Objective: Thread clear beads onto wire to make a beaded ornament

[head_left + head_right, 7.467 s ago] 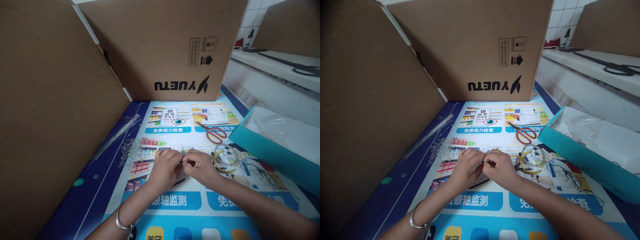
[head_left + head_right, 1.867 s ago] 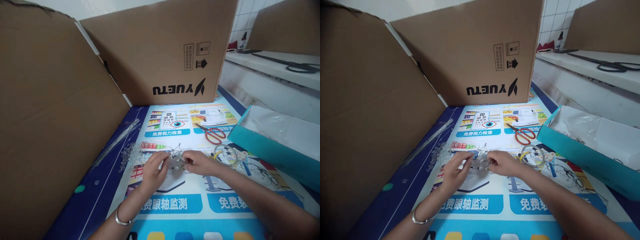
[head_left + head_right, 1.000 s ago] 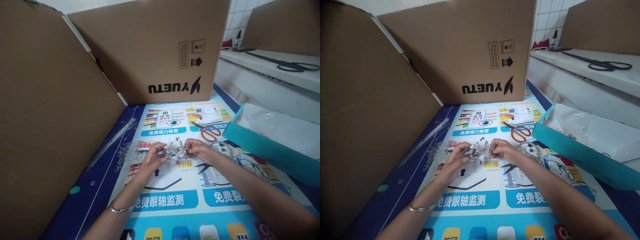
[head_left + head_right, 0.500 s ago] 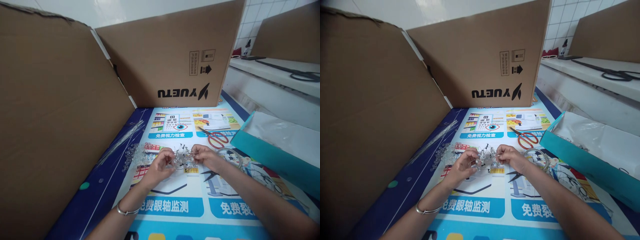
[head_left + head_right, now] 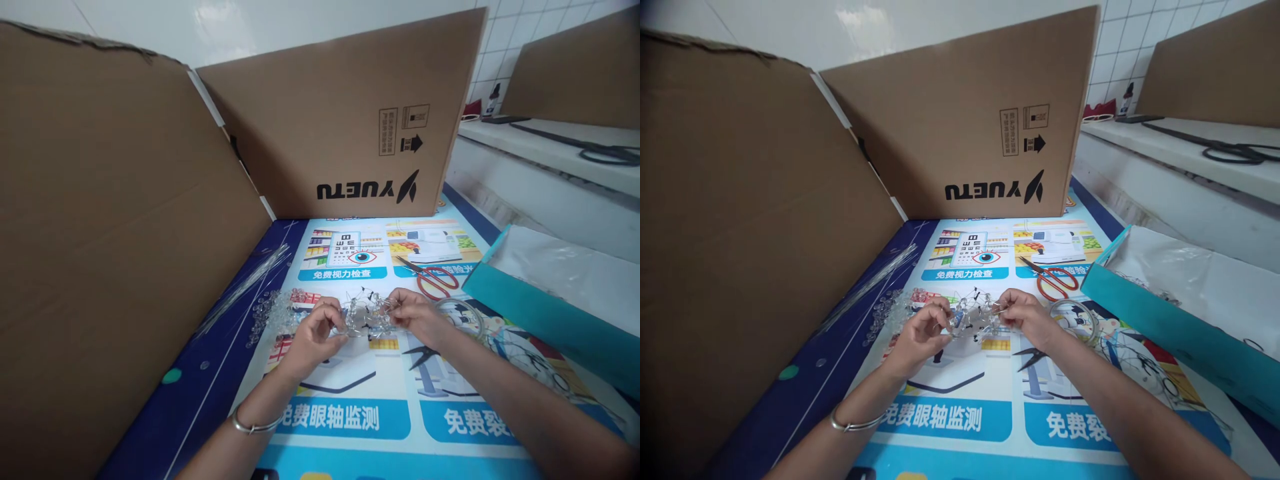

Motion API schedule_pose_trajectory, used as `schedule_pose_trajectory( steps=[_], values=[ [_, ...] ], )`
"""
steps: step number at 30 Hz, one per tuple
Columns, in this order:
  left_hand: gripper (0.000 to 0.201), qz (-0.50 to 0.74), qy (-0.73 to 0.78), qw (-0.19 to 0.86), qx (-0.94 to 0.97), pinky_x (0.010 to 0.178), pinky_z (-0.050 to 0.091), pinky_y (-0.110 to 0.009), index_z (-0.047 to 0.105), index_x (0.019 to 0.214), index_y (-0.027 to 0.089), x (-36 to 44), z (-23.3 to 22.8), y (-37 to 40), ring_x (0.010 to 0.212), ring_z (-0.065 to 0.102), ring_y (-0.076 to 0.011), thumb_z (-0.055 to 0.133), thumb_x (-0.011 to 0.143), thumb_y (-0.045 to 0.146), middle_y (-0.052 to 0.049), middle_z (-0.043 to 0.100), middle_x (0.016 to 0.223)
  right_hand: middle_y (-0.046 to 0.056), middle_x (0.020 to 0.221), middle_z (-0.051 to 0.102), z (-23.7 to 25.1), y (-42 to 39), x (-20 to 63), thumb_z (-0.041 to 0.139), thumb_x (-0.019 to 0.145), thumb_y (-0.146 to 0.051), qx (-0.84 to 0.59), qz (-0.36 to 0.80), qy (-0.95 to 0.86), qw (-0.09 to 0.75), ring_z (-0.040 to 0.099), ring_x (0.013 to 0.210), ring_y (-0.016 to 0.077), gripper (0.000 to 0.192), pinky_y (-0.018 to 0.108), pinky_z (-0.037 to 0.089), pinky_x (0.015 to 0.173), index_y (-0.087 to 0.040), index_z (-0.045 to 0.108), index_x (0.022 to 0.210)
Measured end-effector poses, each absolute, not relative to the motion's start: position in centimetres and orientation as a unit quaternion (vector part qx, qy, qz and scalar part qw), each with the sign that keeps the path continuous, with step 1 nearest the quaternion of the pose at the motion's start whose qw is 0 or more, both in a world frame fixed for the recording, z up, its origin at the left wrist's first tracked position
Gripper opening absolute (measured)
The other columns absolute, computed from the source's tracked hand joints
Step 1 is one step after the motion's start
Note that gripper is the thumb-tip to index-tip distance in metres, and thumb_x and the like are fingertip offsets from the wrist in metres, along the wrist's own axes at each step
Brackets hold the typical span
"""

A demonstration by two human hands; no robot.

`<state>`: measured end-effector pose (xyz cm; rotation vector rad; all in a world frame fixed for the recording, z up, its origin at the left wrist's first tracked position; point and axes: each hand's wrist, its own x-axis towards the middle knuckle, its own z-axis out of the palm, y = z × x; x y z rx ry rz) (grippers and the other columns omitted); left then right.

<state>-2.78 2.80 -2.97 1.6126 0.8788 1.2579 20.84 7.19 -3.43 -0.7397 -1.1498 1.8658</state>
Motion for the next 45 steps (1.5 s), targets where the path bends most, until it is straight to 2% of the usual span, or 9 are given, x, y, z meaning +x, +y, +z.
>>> schedule_pose_trajectory(
  steps=[4, 9, 16, 25, 30, 35, 39, 41, 45],
  values=[
    [0.014, 0.505, 0.353, 0.437, 0.655, 0.08, 0.04, -0.032, 0.052, 0.076, 0.018, -2.8, -3.1, 2.9, 0.091, 0.047, -0.018, 0.064, 0.069, 0.017, -0.007, 0.044, 0.094, 0.004, 0.085, 0.066, -3.7, 7.3, 20.9, 0.056, 0.067, -0.015, -0.295, 0.747, -0.455, 0.384, 0.049, 0.044, 0.0069, 0.015, 0.02, 0.03, 0.042, -0.018, 0.049, 0.08],
    [0.014, 0.494, 0.363, 0.401, 0.681, 0.082, 0.039, -0.034, 0.052, 0.077, 0.019, -2.7, -2.7, 2.4, 0.091, 0.046, -0.0188, 0.064, 0.069, 0.017, -0.007, 0.043, 0.094, 0.003, 0.088, 0.066, -3.6, 7.3, 20.8, 0.055, 0.069, -0.017, -0.276, 0.756, -0.463, 0.371, 0.042, 0.036, 0.0039, 0.015, 0.019, 0.025, 0.035, -0.019, 0.047, 0.082],
    [0.015, 0.487, 0.36, 0.35, 0.714, 0.082, 0.039, -0.037, 0.052, 0.077, 0.019, -2.6, -1.4, 1.4, 0.092, 0.046, -0.0201, 0.062, 0.068, 0.013, -0.007, 0.044, 0.095, 0.001, 0.079, 0.059, -2.5, 7.0, 20.7, 0.057, 0.07, -0.015, -0.229, 0.758, -0.478, 0.381, 0.048, 0.054, 0.0074, 0.016, 0.021, 0.037, 0.049, -0.018, 0.05, 0.084],
    [0.018, 0.491, 0.341, 0.372, 0.71, 0.081, 0.039, -0.036, 0.052, 0.079, 0.019, -2.6, -1.0, 1.3, 0.091, 0.045, -0.019, 0.062, 0.068, 0.008, -0.006, 0.042, 0.096, 0.003, 0.085, 0.055, -2.6, 6.9, 20.8, 0.062, 0.071, -0.015, -0.225, 0.74, -0.51, 0.376, 0.051, 0.072, 0.011, 0.025, 0.02, 0.038, 0.054, -0.018, 0.055, 0.095],
    [0.02, 0.498, 0.329, 0.404, 0.693, 0.082, 0.041, -0.035, 0.051, 0.079, 0.02, -2.1, -0.4, 0.6, 0.091, 0.046, -0.0169, 0.06, 0.069, 0.005, -0.005, 0.038, 0.1, 0.002, 0.086, 0.057, -2.7, 6.7, 20.7, 0.066, 0.07, -0.016, -0.234, 0.733, -0.514, 0.378, 0.051, 0.071, 0.01, 0.029, 0.02, 0.039, 0.055, -0.02, 0.055, 0.097],
    [0.021, 0.506, 0.336, 0.391, 0.691, 0.082, 0.043, -0.034, 0.052, 0.078, 0.02, -1.9, -0.2, 0.4, 0.093, 0.044, -0.0173, 0.06, 0.068, 0.004, -0.005, 0.038, 0.099, 0.005, 0.102, 0.059, -3.2, 6.6, 20.4, 0.066, 0.071, -0.022, -0.239, 0.73, -0.513, 0.383, 0.052, 0.069, 0.009, 0.036, 0.02, 0.039, 0.056, -0.022, 0.054, 0.106],
    [0.02, 0.504, 0.353, 0.368, 0.697, 0.082, 0.042, -0.033, 0.052, 0.078, 0.019, -2.2, -0.4, 0.7, 0.093, 0.043, -0.0173, 0.06, 0.067, 0.004, -0.005, 0.038, 0.098, 0.008, 0.118, 0.054, -3.1, 6.3, 20.1, 0.061, 0.074, -0.024, -0.236, 0.736, -0.526, 0.354, 0.054, 0.069, 0.0103, 0.043, 0.023, 0.04, 0.055, -0.025, 0.049, 0.116],
    [0.02, 0.502, 0.354, 0.363, 0.7, 0.082, 0.041, -0.033, 0.051, 0.078, 0.019, -2.2, -0.4, 0.8, 0.092, 0.043, -0.0168, 0.06, 0.068, 0.004, -0.005, 0.038, 0.098, 0.008, 0.114, 0.056, -3.0, 6.1, 20.0, 0.059, 0.074, -0.021, -0.241, 0.729, -0.528, 0.364, 0.055, 0.073, 0.012, 0.043, 0.023, 0.041, 0.056, -0.024, 0.049, 0.116],
    [0.02, 0.493, 0.363, 0.358, 0.705, 0.081, 0.041, -0.033, 0.05, 0.078, 0.019, -2.0, -0.5, 0.5, 0.09, 0.046, -0.0163, 0.059, 0.069, 0.004, -0.005, 0.038, 0.099, 0.004, 0.09, 0.06, -3.1, 6.1, 19.9, 0.055, 0.069, -0.012, -0.256, 0.717, -0.5, 0.413, 0.053, 0.069, 0.0118, 0.04, 0.022, 0.039, 0.055, -0.021, 0.053, 0.107]
  ],
)
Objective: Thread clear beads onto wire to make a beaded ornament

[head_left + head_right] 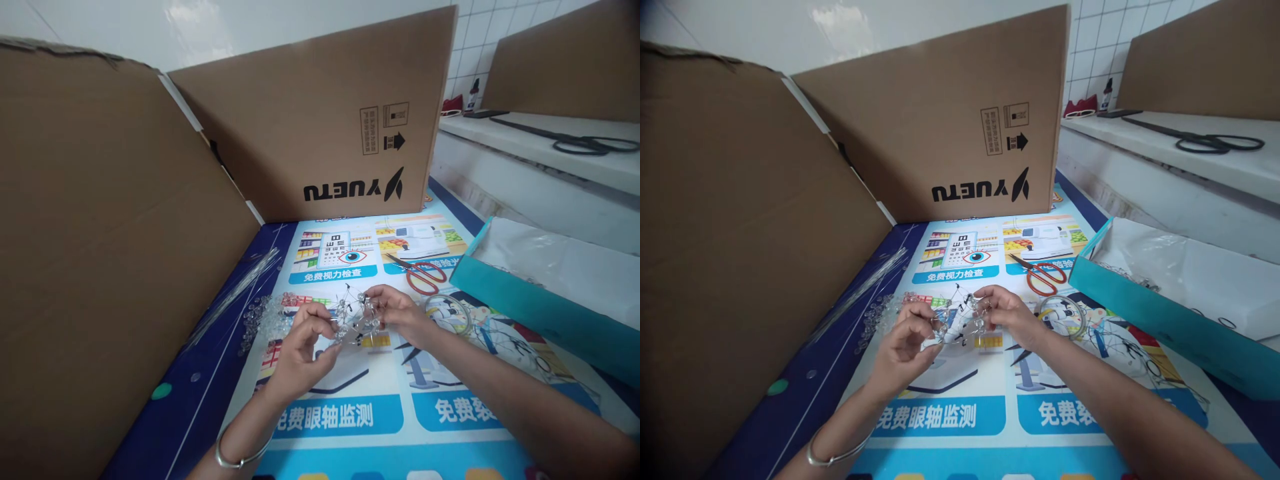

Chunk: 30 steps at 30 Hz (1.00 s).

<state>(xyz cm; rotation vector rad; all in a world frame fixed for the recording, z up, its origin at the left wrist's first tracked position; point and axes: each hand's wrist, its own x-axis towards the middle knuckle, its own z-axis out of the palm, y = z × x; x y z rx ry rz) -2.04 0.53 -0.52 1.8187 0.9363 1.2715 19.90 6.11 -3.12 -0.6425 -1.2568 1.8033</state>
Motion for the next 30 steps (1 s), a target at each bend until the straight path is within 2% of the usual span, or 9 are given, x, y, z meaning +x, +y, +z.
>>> schedule_pose_trajectory(
  steps=[4, 8, 15, 19, 22, 26, 30],
  values=[
    [0.018, 0.501, 0.372, 0.358, 0.694, 0.075, 0.042, -0.031, 0.051, 0.077, 0.019, -1.7, -0.3, 0.2, 0.085, 0.047, -0.0149, 0.059, 0.07, 0.005, -0.004, 0.038, 0.098, 0.001, 0.082, 0.055, -3.4, 6.3, 19.8, 0.051, 0.066, -0.007, -0.278, 0.712, -0.46, 0.452, 0.049, 0.063, 0.0092, 0.036, 0.021, 0.036, 0.053, -0.02, 0.055, 0.099],
    [0.015, 0.513, 0.387, 0.364, 0.674, 0.071, 0.041, -0.028, 0.052, 0.076, 0.019, -1.6, 0.1, 0.0, 0.082, 0.046, -0.0138, 0.059, 0.071, 0.006, -0.004, 0.038, 0.098, 0.0, 0.081, 0.055, -3.9, 6.4, 19.6, 0.053, 0.063, -0.007, -0.313, 0.701, -0.455, 0.451, 0.048, 0.062, 0.009, 0.031, 0.021, 0.035, 0.051, -0.019, 0.055, 0.092],
    [0.014, 0.544, 0.389, 0.386, 0.635, 0.07, 0.041, -0.025, 0.052, 0.074, 0.018, -1.8, 0.6, 0.0, 0.081, 0.047, -0.0116, 0.061, 0.071, 0.007, -0.004, 0.039, 0.099, -0.004, 0.064, 0.049, -4.1, 6.8, 19.9, 0.053, 0.067, -0.01, -0.359, 0.643, -0.469, 0.487, 0.042, 0.053, 0.0074, 0.019, 0.022, 0.032, 0.051, -0.019, 0.056, 0.083],
    [0.014, 0.565, 0.399, 0.399, 0.602, 0.075, 0.041, -0.025, 0.054, 0.07, 0.017, -1.9, 0.8, 0.2, 0.086, 0.047, -0.0128, 0.064, 0.069, 0.008, -0.004, 0.042, 0.099, -0.001, 0.069, 0.053, -3.4, 6.6, 20.1, 0.055, 0.071, -0.016, -0.332, 0.637, -0.509, 0.474, 0.046, 0.059, 0.0096, 0.012, 0.025, 0.036, 0.057, -0.016, 0.061, 0.081],
    [0.014, 0.592, 0.403, 0.447, 0.536, 0.073, 0.042, -0.025, 0.053, 0.07, 0.017, -1.8, 0.9, 0.3, 0.087, 0.047, -0.0136, 0.066, 0.067, 0.011, -0.004, 0.044, 0.102, 0.0, 0.075, 0.055, -3.1, 6.3, 20.0, 0.056, 0.071, -0.017, -0.316, 0.635, -0.524, 0.472, 0.047, 0.062, 0.0105, 0.011, 0.026, 0.038, 0.06, -0.016, 0.062, 0.081],
    [0.011, 0.61, 0.408, 0.515, 0.443, 0.066, 0.042, -0.023, 0.052, 0.072, 0.017, -1.8, 1.0, 0.5, 0.077, 0.048, -0.0103, 0.062, 0.072, 0.016, -0.002, 0.046, 0.1, -0.001, 0.069, 0.052, -3.0, 6.0, 19.8, 0.058, 0.071, -0.019, -0.314, 0.629, -0.525, 0.48, 0.046, 0.061, 0.0108, 0.007, 0.026, 0.038, 0.06, -0.017, 0.06, 0.078],
    [0.01, 0.621, 0.409, 0.535, 0.402, 0.063, 0.041, -0.022, 0.051, 0.073, 0.018, -1.7, 0.8, 0.5, 0.069, 0.047, -0.0074, 0.061, 0.074, 0.019, 0.0, 0.047, 0.096, 0.001, 0.077, 0.057, -3.2, 5.3, 19.2, 0.061, 0.072, -0.022, -0.321, 0.651, -0.534, 0.434, 0.047, 0.064, 0.0103, 0.014, 0.025, 0.037, 0.061, -0.017, 0.063, 0.085]
  ],
)
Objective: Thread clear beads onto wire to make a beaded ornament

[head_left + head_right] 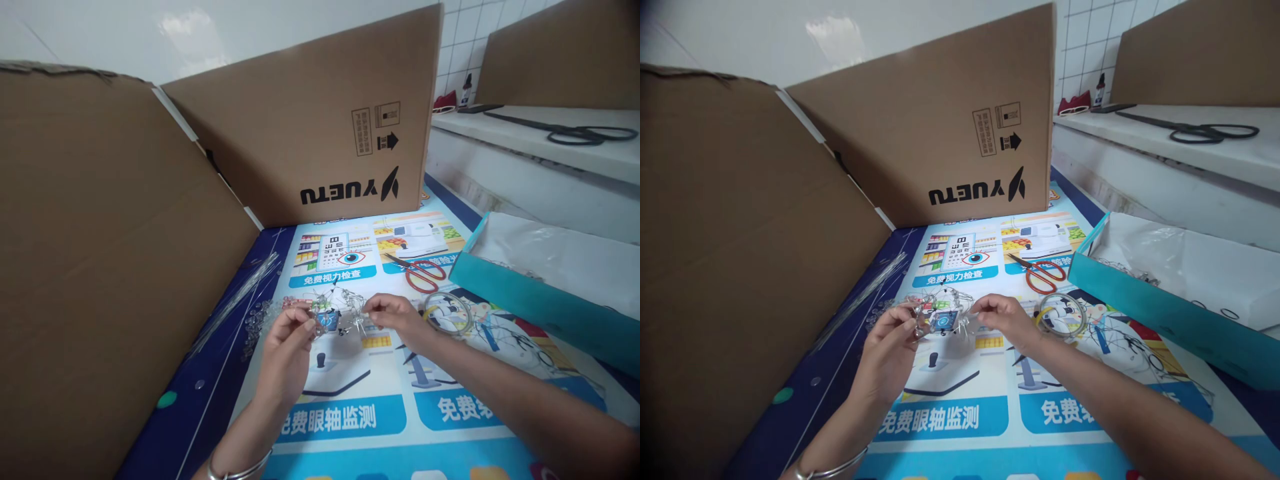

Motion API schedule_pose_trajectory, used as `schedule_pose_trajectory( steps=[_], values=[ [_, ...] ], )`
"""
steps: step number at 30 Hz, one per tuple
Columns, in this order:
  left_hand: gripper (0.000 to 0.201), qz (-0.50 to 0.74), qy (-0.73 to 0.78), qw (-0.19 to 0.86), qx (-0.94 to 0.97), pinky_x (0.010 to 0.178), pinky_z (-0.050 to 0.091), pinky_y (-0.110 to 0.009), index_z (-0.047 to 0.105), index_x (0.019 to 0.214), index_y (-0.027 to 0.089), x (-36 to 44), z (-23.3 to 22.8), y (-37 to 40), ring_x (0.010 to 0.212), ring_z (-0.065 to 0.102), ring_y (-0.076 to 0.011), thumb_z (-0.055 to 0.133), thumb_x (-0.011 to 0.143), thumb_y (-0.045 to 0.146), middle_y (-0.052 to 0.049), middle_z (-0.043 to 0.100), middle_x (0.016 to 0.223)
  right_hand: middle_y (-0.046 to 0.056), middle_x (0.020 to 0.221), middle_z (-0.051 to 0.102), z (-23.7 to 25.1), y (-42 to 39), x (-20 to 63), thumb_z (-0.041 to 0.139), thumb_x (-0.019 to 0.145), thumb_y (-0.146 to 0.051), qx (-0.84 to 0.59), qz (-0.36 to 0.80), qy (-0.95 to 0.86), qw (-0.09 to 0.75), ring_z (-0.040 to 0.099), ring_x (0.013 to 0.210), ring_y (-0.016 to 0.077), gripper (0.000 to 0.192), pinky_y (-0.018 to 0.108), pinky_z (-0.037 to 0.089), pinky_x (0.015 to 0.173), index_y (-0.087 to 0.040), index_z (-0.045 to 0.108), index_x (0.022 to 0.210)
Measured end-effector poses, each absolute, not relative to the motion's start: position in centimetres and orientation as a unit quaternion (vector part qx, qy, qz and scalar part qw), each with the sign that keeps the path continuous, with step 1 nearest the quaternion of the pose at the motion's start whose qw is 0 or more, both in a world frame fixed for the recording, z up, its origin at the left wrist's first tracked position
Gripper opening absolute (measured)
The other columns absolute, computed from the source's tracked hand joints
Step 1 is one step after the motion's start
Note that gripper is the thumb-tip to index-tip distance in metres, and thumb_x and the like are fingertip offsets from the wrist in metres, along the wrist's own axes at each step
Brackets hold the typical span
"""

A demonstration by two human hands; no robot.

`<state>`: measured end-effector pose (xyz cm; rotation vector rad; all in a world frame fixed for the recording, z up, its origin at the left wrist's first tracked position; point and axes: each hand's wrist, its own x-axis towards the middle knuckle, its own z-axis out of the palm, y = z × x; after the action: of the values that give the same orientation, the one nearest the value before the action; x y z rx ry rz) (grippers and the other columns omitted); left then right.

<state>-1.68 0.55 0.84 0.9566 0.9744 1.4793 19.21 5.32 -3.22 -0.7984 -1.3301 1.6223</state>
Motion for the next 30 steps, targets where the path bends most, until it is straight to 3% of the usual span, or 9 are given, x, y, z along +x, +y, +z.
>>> schedule_pose_trajectory(
  steps=[6, 11, 18, 22, 26, 30],
  values=[
    [0.011, 0.617, 0.425, 0.542, 0.38, 0.06, 0.04, -0.022, 0.051, 0.073, 0.017, -1.4, 0.6, 0.4, 0.066, 0.047, -0.007, 0.062, 0.074, 0.019, 0.0, 0.049, 0.094, -0.003, 0.066, 0.05, -3.5, 4.6, 18.4, 0.059, 0.074, -0.025, -0.338, 0.686, -0.534, 0.36, 0.042, 0.053, 0.0076, 0.02, 0.022, 0.033, 0.052, -0.018, 0.061, 0.092],
    [0.012, 0.621, 0.449, 0.519, 0.379, 0.06, 0.039, -0.021, 0.052, 0.074, 0.017, -1.2, 0.5, 0.3, 0.066, 0.047, -0.006, 0.063, 0.074, 0.021, 0.0, 0.05, 0.102, -0.003, 0.069, 0.049, -3.1, 4.5, 18.5, 0.06, 0.071, -0.021, -0.331, 0.638, -0.543, 0.434, 0.042, 0.059, 0.008, 0.01, 0.021, 0.034, 0.054, -0.018, 0.052, 0.077],
    [0.01, 0.623, 0.467, 0.502, 0.376, 0.06, 0.038, -0.022, 0.053, 0.075, 0.019, -1.1, -0.1, 0.4, 0.064, 0.047, -0.0073, 0.062, 0.075, 0.023, 0.002, 0.051, 0.078, 0.001, 0.091, 0.049, -3.4, 3.9, 18.3, 0.065, 0.068, -0.021, -0.324, 0.577, -0.639, 0.393, 0.046, 0.066, 0.0092, 0.045, 0.023, 0.039, 0.06, -0.022, 0.048, 0.11],
    [0.012, 0.609, 0.466, 0.518, 0.38, 0.06, 0.038, -0.023, 0.053, 0.071, 0.017, -0.8, -0.2, 0.4, 0.063, 0.047, -0.0084, 0.063, 0.074, 0.024, 0.002, 0.051, 0.071, 0.001, 0.088, 0.048, -4.0, 4.0, 18.1, 0.06, 0.071, -0.019, -0.345, 0.548, -0.66, 0.381, 0.047, 0.069, 0.0107, 0.045, 0.024, 0.039, 0.061, -0.023, 0.049, 0.115],
    [0.013, 0.605, 0.46, 0.532, 0.373, 0.062, 0.038, -0.023, 0.054, 0.07, 0.017, -0.7, -0.5, 0.5, 0.064, 0.048, -0.0091, 0.064, 0.073, 0.025, 0.002, 0.051, 0.07, 0.0, 0.088, 0.044, -4.0, 4.2, 18.1, 0.069, 0.061, -0.018, -0.338, 0.483, -0.728, 0.349, 0.045, 0.068, 0.0109, 0.065, 0.023, 0.039, 0.058, -0.027, 0.046, 0.121],
    [0.011, 0.595, 0.452, 0.553, 0.369, 0.066, 0.039, -0.024, 0.055, 0.072, 0.018, -0.8, -0.8, 0.8, 0.07, 0.051, -0.0093, 0.064, 0.073, 0.025, 0.002, 0.053, 0.079, 0.0, 0.087, 0.042, -3.7, 4.4, 18.2, 0.072, 0.061, -0.026, -0.379, 0.437, -0.735, 0.354, 0.043, 0.066, 0.0106, 0.043, 0.024, 0.04, 0.058, -0.024, 0.055, 0.101]
  ],
)
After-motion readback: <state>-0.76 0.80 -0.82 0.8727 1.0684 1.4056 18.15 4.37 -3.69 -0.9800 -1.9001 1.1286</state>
